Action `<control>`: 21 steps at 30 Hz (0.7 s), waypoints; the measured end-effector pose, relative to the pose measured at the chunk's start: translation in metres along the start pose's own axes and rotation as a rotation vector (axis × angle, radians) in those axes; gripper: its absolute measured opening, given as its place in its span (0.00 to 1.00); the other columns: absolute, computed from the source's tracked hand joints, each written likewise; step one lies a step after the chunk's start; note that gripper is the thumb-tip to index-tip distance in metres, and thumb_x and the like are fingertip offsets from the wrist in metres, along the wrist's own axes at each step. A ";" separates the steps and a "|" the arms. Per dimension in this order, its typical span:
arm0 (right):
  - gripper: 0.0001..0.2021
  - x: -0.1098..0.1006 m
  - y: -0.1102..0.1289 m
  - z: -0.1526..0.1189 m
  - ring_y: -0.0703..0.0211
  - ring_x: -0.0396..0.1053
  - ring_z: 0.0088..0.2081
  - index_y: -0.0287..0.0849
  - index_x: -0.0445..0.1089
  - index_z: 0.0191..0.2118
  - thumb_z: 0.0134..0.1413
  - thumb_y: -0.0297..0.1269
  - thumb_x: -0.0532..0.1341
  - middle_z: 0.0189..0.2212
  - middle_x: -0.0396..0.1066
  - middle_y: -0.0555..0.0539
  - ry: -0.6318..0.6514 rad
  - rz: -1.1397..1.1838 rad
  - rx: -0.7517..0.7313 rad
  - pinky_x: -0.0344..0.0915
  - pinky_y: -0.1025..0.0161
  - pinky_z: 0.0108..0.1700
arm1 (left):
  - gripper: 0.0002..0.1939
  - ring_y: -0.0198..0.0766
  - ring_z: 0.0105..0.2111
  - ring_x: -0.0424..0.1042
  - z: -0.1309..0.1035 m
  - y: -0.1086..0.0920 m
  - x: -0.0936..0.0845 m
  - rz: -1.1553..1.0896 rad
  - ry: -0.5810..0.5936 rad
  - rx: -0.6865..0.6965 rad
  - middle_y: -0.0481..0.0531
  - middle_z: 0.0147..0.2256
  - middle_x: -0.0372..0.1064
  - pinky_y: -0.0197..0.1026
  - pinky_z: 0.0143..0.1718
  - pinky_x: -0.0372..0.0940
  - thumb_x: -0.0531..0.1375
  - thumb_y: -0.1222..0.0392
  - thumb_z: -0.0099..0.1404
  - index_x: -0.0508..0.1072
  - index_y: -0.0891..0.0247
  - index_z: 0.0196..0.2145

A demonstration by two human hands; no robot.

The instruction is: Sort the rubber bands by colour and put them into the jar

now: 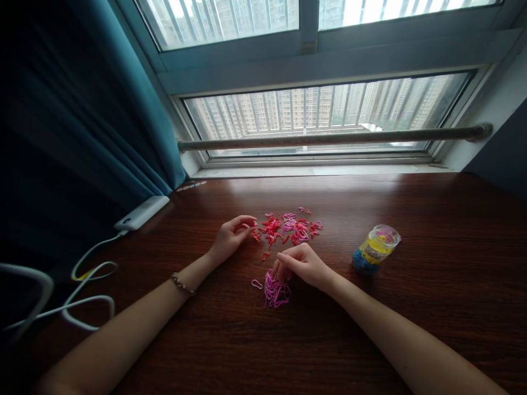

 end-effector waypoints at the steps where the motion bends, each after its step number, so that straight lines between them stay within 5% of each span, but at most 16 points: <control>1: 0.24 0.000 0.002 0.000 0.65 0.67 0.22 0.35 0.73 0.22 0.56 0.48 0.51 0.23 0.72 0.44 -0.011 -0.033 -0.012 0.62 0.68 0.24 | 0.12 0.36 0.33 0.71 0.000 0.000 0.001 0.013 0.011 0.003 0.52 0.33 0.71 0.38 0.35 0.67 0.59 0.58 0.57 0.70 0.64 0.39; 9: 0.25 -0.027 0.001 -0.003 0.64 0.66 0.21 0.36 0.73 0.24 0.54 0.52 0.50 0.20 0.71 0.46 -0.328 -0.099 -0.030 0.62 0.68 0.24 | 0.11 0.37 0.35 0.72 0.000 -0.003 0.001 0.050 0.015 0.015 0.53 0.35 0.72 0.38 0.37 0.67 0.57 0.57 0.59 0.70 0.64 0.39; 17: 0.24 -0.032 -0.002 -0.004 0.63 0.66 0.21 0.36 0.74 0.24 0.54 0.52 0.52 0.18 0.69 0.46 -0.402 -0.137 -0.026 0.63 0.67 0.25 | 0.11 0.37 0.33 0.72 -0.002 -0.002 0.001 -0.035 0.000 -0.018 0.53 0.33 0.72 0.39 0.36 0.68 0.59 0.58 0.56 0.71 0.66 0.36; 21: 0.24 -0.040 0.000 -0.008 0.63 0.66 0.20 0.37 0.73 0.21 0.53 0.51 0.52 0.17 0.68 0.47 -0.501 -0.157 -0.036 0.64 0.67 0.25 | 0.10 0.39 0.33 0.73 -0.012 -0.019 0.016 -0.168 0.066 -0.029 0.54 0.32 0.73 0.41 0.37 0.69 0.60 0.58 0.56 0.71 0.67 0.34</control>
Point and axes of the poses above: each hand's wrist, its own z-axis towards the middle knuckle, its own x-axis out of the palm, y = z × x, the point moved 8 cm from there along z, towards the middle knuckle
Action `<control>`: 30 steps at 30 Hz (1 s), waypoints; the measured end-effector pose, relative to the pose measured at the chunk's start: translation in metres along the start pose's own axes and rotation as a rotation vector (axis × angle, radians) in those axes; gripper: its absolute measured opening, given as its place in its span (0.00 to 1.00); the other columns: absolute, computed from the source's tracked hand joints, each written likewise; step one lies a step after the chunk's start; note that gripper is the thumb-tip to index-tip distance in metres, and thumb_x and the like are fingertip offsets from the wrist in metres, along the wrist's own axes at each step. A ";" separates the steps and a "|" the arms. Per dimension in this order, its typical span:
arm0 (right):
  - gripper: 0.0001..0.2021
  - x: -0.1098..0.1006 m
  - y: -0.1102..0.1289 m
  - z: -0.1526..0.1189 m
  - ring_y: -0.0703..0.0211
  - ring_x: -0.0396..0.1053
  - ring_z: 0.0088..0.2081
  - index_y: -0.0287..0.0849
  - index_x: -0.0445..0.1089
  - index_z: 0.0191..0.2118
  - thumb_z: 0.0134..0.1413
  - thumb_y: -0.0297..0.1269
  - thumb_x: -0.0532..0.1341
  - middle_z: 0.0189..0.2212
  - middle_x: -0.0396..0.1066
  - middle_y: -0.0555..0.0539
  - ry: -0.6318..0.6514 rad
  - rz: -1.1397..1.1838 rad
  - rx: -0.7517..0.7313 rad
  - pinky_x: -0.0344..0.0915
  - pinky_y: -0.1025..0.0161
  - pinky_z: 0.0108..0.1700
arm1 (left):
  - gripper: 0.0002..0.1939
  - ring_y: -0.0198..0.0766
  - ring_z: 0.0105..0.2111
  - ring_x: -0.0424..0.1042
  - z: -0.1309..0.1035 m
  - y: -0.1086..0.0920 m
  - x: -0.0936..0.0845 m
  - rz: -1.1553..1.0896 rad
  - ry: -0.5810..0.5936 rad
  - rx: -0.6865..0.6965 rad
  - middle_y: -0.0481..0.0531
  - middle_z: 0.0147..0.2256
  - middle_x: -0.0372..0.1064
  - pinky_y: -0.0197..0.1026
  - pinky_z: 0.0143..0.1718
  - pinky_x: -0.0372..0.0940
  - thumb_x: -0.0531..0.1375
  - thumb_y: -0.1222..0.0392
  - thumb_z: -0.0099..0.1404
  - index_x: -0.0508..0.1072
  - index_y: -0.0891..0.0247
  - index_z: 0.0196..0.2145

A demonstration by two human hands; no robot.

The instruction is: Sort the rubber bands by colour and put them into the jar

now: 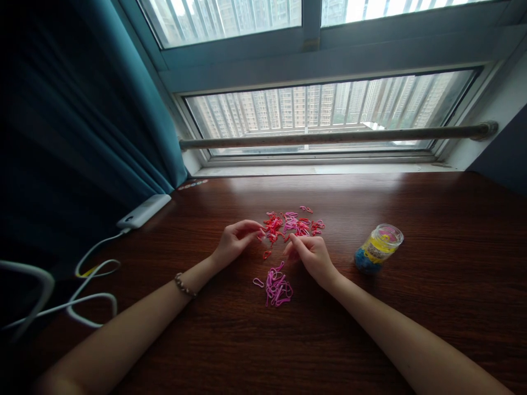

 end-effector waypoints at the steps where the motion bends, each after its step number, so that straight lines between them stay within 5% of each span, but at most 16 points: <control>1: 0.24 -0.002 0.000 0.000 0.63 0.66 0.20 0.38 0.72 0.21 0.53 0.51 0.52 0.17 0.68 0.47 -0.019 0.002 -0.001 0.64 0.67 0.25 | 0.09 0.39 0.33 0.73 -0.004 -0.007 0.008 -0.012 0.055 0.003 0.55 0.32 0.73 0.41 0.37 0.69 0.59 0.58 0.56 0.71 0.67 0.33; 6: 0.24 -0.008 0.000 0.002 0.63 0.65 0.20 0.38 0.72 0.21 0.54 0.51 0.52 0.15 0.67 0.47 -0.075 0.017 -0.006 0.63 0.66 0.24 | 0.10 0.37 0.29 0.72 -0.027 -0.035 0.046 0.023 0.455 0.044 0.55 0.29 0.73 0.37 0.33 0.67 0.55 0.58 0.60 0.74 0.66 0.32; 12: 0.24 -0.008 -0.003 0.002 0.63 0.66 0.20 0.38 0.73 0.21 0.53 0.52 0.53 0.15 0.67 0.47 -0.075 0.018 0.007 0.64 0.66 0.24 | 0.11 0.37 0.29 0.66 -0.010 -0.032 0.024 0.468 0.286 0.164 0.52 0.27 0.69 0.39 0.34 0.61 0.55 0.55 0.59 0.71 0.64 0.28; 18: 0.24 -0.007 -0.006 0.002 0.62 0.66 0.20 0.37 0.72 0.20 0.53 0.51 0.53 0.16 0.67 0.47 -0.079 0.021 0.015 0.64 0.66 0.24 | 0.06 0.38 0.34 0.62 -0.011 -0.027 0.040 0.756 0.468 0.287 0.49 0.29 0.67 0.40 0.37 0.56 0.59 0.57 0.54 0.67 0.62 0.26; 21: 0.24 -0.008 -0.003 0.002 0.63 0.66 0.20 0.38 0.70 0.19 0.54 0.51 0.52 0.16 0.68 0.47 -0.095 -0.009 -0.005 0.64 0.66 0.25 | 0.04 0.37 0.33 0.62 -0.009 -0.020 0.035 0.763 0.399 0.264 0.49 0.28 0.66 0.40 0.37 0.56 0.56 0.61 0.57 0.67 0.63 0.26; 27: 0.22 -0.009 0.004 0.001 0.61 0.67 0.23 0.39 0.70 0.22 0.57 0.48 0.50 0.19 0.69 0.47 -0.114 -0.147 -0.086 0.64 0.65 0.27 | 0.07 0.33 0.26 0.62 0.006 0.005 -0.002 0.682 0.054 0.093 0.49 0.26 0.65 0.36 0.28 0.57 0.53 0.60 0.61 0.66 0.64 0.27; 30: 0.18 -0.004 0.010 0.001 0.58 0.69 0.32 0.41 0.72 0.30 0.58 0.44 0.49 0.28 0.72 0.45 -0.093 -0.330 -0.201 0.66 0.61 0.37 | 0.10 0.33 0.24 0.61 0.006 0.002 -0.004 0.687 0.051 0.103 0.48 0.24 0.63 0.36 0.26 0.56 0.53 0.56 0.61 0.66 0.64 0.27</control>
Point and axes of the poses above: each hand's wrist, its own z-axis towards the middle knuckle, its own x-axis out of the palm, y = z × x, the point moved 8 cm from there along z, towards the middle knuckle
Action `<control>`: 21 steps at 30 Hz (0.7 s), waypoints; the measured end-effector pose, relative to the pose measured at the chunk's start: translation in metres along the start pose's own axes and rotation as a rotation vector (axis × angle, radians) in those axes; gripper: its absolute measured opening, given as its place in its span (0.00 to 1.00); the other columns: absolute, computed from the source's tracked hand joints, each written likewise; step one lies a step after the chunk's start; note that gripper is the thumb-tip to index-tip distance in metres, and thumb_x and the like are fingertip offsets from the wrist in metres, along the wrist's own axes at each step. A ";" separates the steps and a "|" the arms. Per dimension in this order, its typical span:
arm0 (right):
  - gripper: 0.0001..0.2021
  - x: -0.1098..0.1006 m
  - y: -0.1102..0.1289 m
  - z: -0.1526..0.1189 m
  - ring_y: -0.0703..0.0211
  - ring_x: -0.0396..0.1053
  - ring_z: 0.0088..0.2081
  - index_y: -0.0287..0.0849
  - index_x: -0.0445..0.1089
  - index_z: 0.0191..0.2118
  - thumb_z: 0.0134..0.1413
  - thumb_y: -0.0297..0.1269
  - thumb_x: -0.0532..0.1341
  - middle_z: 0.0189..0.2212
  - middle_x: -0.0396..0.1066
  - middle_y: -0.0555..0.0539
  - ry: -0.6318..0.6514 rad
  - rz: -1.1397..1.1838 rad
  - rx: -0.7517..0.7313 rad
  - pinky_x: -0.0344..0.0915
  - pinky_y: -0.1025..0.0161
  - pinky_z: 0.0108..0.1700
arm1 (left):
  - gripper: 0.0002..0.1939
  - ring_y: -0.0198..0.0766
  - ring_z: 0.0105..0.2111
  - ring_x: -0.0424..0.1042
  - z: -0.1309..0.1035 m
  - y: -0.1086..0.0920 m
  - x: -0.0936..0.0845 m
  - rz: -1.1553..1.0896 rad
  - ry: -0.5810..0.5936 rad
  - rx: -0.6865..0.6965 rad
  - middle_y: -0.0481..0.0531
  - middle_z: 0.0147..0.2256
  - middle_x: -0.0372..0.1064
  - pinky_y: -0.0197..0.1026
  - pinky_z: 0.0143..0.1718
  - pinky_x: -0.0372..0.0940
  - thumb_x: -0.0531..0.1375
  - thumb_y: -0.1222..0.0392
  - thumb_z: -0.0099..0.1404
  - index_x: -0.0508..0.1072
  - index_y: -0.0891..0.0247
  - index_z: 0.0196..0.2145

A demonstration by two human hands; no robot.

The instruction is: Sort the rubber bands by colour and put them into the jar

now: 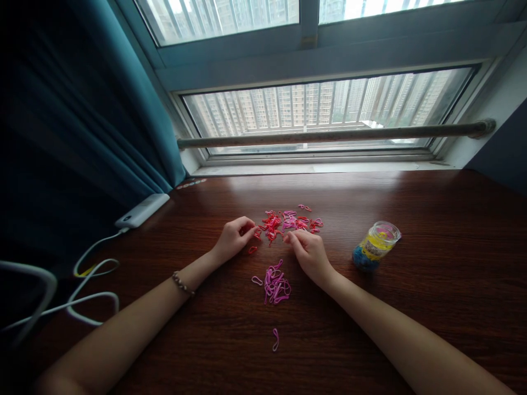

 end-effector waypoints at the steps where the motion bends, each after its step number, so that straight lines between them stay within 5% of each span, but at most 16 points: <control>1: 0.16 0.002 0.003 0.000 0.56 0.68 0.37 0.41 0.72 0.34 0.58 0.42 0.50 0.33 0.72 0.44 0.014 -0.071 -0.056 0.64 0.58 0.43 | 0.11 0.33 0.25 0.60 -0.001 -0.007 0.002 0.011 0.044 0.045 0.48 0.24 0.63 0.36 0.27 0.56 0.54 0.54 0.61 0.66 0.64 0.26; 4: 0.15 0.014 0.007 0.000 0.51 0.57 0.53 0.42 0.67 0.47 0.57 0.40 0.51 0.47 0.67 0.43 0.085 -0.292 -0.165 0.53 0.50 0.56 | 0.12 0.36 0.29 0.61 -0.006 -0.032 0.010 0.090 0.221 0.229 0.49 0.25 0.64 0.38 0.31 0.56 0.57 0.52 0.57 0.65 0.63 0.24; 9: 0.21 0.028 0.000 -0.003 0.48 0.48 0.58 0.42 0.61 0.54 0.56 0.43 0.52 0.52 0.61 0.42 0.185 -0.543 -0.167 0.47 0.46 0.58 | 0.06 0.40 0.34 0.62 -0.011 -0.041 0.015 0.282 0.303 0.333 0.52 0.30 0.66 0.41 0.36 0.55 0.55 0.58 0.57 0.65 0.63 0.26; 17: 0.24 0.033 -0.007 -0.003 0.45 0.47 0.58 0.38 0.61 0.55 0.57 0.47 0.50 0.54 0.59 0.42 0.233 -0.662 -0.105 0.46 0.46 0.59 | 0.07 0.39 0.32 0.63 -0.002 -0.005 0.005 0.328 0.028 0.107 0.52 0.31 0.66 0.41 0.37 0.57 0.50 0.61 0.63 0.66 0.64 0.34; 21: 0.23 0.031 -0.005 -0.002 0.46 0.48 0.58 0.37 0.60 0.55 0.57 0.44 0.50 0.53 0.60 0.41 0.217 -0.642 -0.108 0.45 0.46 0.59 | 0.07 0.40 0.35 0.62 -0.003 -0.005 0.000 0.325 -0.041 0.092 0.52 0.33 0.66 0.42 0.38 0.57 0.54 0.59 0.62 0.67 0.63 0.36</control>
Point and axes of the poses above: each hand's wrist, its own z-axis towards the middle knuckle, its own x-axis out of the palm, y = z × x, the point moved 8 cm from there along z, towards the middle knuckle
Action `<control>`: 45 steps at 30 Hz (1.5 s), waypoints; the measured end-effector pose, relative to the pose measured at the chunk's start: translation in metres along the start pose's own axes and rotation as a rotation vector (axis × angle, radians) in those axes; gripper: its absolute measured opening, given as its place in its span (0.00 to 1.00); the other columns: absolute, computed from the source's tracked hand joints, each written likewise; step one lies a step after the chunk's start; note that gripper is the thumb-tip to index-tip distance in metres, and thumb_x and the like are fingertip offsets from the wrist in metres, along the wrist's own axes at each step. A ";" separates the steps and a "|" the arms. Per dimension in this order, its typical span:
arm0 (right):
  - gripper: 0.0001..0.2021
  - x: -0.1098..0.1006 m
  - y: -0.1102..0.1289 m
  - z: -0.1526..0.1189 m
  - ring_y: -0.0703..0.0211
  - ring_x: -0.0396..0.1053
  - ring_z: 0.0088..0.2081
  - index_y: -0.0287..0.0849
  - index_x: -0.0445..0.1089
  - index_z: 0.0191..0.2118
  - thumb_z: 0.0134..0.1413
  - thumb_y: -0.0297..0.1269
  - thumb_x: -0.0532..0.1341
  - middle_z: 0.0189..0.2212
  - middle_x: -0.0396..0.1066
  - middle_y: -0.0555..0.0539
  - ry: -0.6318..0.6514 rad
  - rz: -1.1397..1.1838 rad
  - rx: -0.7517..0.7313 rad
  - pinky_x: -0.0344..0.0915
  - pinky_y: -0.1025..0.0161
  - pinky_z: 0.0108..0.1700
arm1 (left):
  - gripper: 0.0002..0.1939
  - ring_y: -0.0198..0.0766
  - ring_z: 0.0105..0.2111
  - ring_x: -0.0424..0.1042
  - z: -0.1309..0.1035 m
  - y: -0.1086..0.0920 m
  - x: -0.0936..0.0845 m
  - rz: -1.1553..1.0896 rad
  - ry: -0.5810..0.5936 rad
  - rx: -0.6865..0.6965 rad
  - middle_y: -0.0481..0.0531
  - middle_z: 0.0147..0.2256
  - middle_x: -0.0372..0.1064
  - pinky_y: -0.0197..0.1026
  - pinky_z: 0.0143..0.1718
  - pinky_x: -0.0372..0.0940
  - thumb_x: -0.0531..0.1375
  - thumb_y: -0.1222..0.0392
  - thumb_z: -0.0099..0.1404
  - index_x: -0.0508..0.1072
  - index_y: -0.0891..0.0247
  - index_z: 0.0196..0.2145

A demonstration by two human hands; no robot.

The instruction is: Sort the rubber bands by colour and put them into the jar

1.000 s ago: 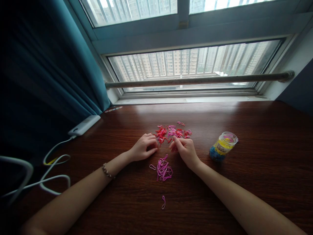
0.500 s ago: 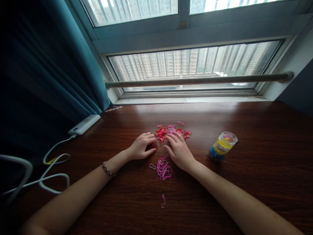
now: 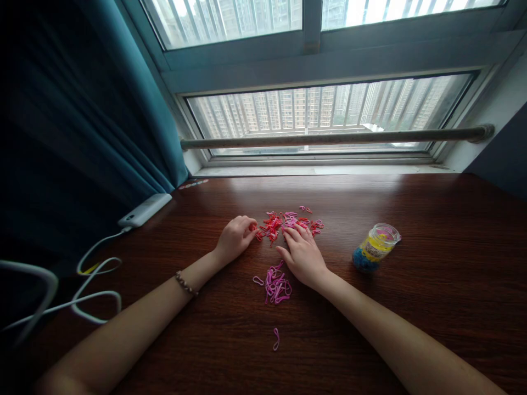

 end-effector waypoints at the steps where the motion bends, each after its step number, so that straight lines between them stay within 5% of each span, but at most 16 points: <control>1: 0.23 -0.002 0.000 0.000 0.47 0.48 0.58 0.37 0.60 0.55 0.57 0.44 0.50 0.53 0.60 0.41 -0.015 0.017 -0.006 0.45 0.47 0.59 | 0.07 0.40 0.35 0.62 0.000 -0.004 0.000 -0.007 0.015 0.033 0.52 0.33 0.66 0.42 0.38 0.57 0.54 0.58 0.62 0.68 0.63 0.34; 11: 0.15 -0.026 -0.009 -0.003 0.55 0.60 0.51 0.40 0.66 0.48 0.59 0.37 0.49 0.49 0.64 0.42 -0.242 0.399 0.046 0.57 0.56 0.54 | 0.09 0.40 0.41 0.61 -0.002 -0.026 0.001 -0.084 0.072 0.207 0.48 0.40 0.69 0.45 0.43 0.52 0.52 0.58 0.64 0.72 0.57 0.37; 17: 0.13 -0.029 -0.013 -0.005 0.55 0.63 0.48 0.40 0.69 0.43 0.59 0.36 0.50 0.45 0.66 0.42 -0.277 0.455 0.063 0.59 0.58 0.52 | 0.07 0.40 0.41 0.62 0.000 -0.018 -0.001 -0.150 0.070 0.127 0.49 0.38 0.70 0.45 0.44 0.52 0.57 0.57 0.60 0.71 0.61 0.28; 20: 0.13 -0.029 -0.013 -0.005 0.56 0.63 0.48 0.39 0.69 0.43 0.58 0.36 0.51 0.44 0.67 0.42 -0.282 0.465 0.056 0.59 0.58 0.52 | 0.06 0.40 0.42 0.61 0.001 -0.016 0.000 -0.158 0.066 0.102 0.49 0.39 0.69 0.45 0.43 0.52 0.58 0.56 0.59 0.72 0.60 0.32; 24: 0.12 -0.031 -0.012 -0.005 0.56 0.64 0.47 0.39 0.70 0.42 0.58 0.35 0.51 0.44 0.67 0.42 -0.297 0.473 0.047 0.59 0.59 0.51 | 0.10 0.40 0.43 0.61 -0.001 -0.022 0.002 -0.144 0.076 0.181 0.49 0.41 0.69 0.45 0.44 0.50 0.56 0.57 0.62 0.71 0.55 0.41; 32: 0.12 -0.049 -0.004 -0.010 0.57 0.66 0.43 0.40 0.72 0.37 0.58 0.33 0.51 0.38 0.70 0.43 -0.375 0.550 0.002 0.61 0.60 0.47 | 0.10 0.40 0.44 0.60 -0.008 -0.033 0.001 -0.093 0.052 0.334 0.48 0.40 0.70 0.47 0.46 0.46 0.53 0.59 0.63 0.73 0.50 0.39; 34: 0.13 -0.053 0.004 -0.011 0.58 0.68 0.39 0.40 0.73 0.33 0.58 0.34 0.51 0.34 0.71 0.44 -0.323 0.630 -0.043 0.63 0.61 0.44 | 0.10 0.39 0.44 0.60 -0.008 -0.032 -0.001 -0.103 0.037 0.324 0.48 0.40 0.70 0.47 0.46 0.46 0.53 0.59 0.63 0.73 0.52 0.38; 39: 0.23 -0.034 0.033 -0.013 0.63 0.69 0.26 0.39 0.71 0.21 0.61 0.37 0.47 0.23 0.72 0.47 0.060 0.831 -0.199 0.65 0.66 0.32 | 0.09 0.39 0.43 0.62 -0.005 -0.028 -0.007 -0.153 -0.004 0.249 0.48 0.39 0.70 0.47 0.46 0.48 0.53 0.60 0.63 0.72 0.56 0.38; 45: 0.15 -0.025 0.029 -0.010 0.59 0.67 0.36 0.43 0.74 0.33 0.59 0.39 0.51 0.33 0.73 0.46 -0.009 0.456 -0.215 0.62 0.60 0.41 | 0.07 0.37 0.42 0.63 -0.006 -0.032 -0.015 -0.219 -0.054 0.256 0.49 0.37 0.71 0.46 0.47 0.52 0.53 0.60 0.63 0.71 0.59 0.36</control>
Point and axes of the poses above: each hand's wrist, its own z-axis towards the middle knuckle, its own x-axis out of the palm, y = z × x, the point moved 8 cm from there along z, towards the middle knuckle
